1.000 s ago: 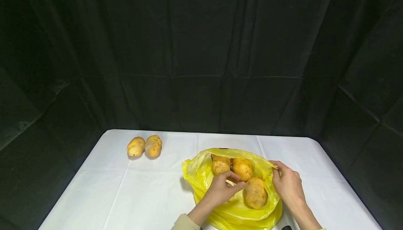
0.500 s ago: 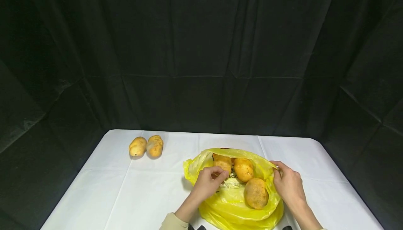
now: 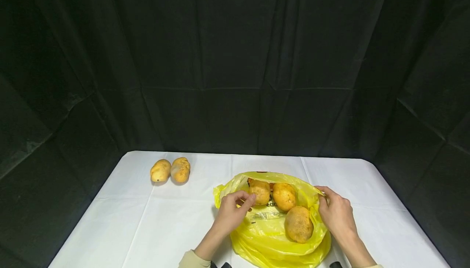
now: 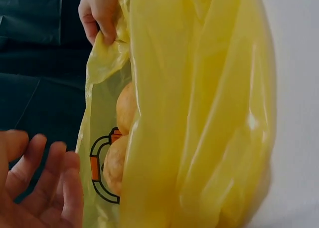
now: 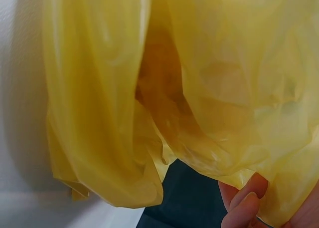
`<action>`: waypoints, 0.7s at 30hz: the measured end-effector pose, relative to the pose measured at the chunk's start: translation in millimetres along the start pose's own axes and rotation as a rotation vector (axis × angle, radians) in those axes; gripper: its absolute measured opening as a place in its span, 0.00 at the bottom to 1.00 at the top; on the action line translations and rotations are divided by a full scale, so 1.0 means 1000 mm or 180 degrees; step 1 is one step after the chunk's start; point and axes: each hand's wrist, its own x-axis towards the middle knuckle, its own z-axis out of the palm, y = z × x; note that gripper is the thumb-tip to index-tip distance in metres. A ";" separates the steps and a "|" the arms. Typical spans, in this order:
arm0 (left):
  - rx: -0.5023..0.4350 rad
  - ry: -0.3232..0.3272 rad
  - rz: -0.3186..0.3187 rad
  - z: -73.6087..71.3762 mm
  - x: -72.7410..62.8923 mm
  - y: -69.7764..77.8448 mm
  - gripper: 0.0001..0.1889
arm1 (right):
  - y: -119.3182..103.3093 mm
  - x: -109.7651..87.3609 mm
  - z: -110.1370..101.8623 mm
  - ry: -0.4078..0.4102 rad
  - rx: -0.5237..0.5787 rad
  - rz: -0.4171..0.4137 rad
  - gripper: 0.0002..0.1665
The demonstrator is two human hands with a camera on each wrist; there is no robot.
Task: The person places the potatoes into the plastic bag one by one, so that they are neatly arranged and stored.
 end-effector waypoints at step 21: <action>0.0405 0.1000 -0.0111 -0.043 0.004 0.000 0.17 | 0.000 0.001 -0.001 0.0019 0.0019 -0.0053 0.16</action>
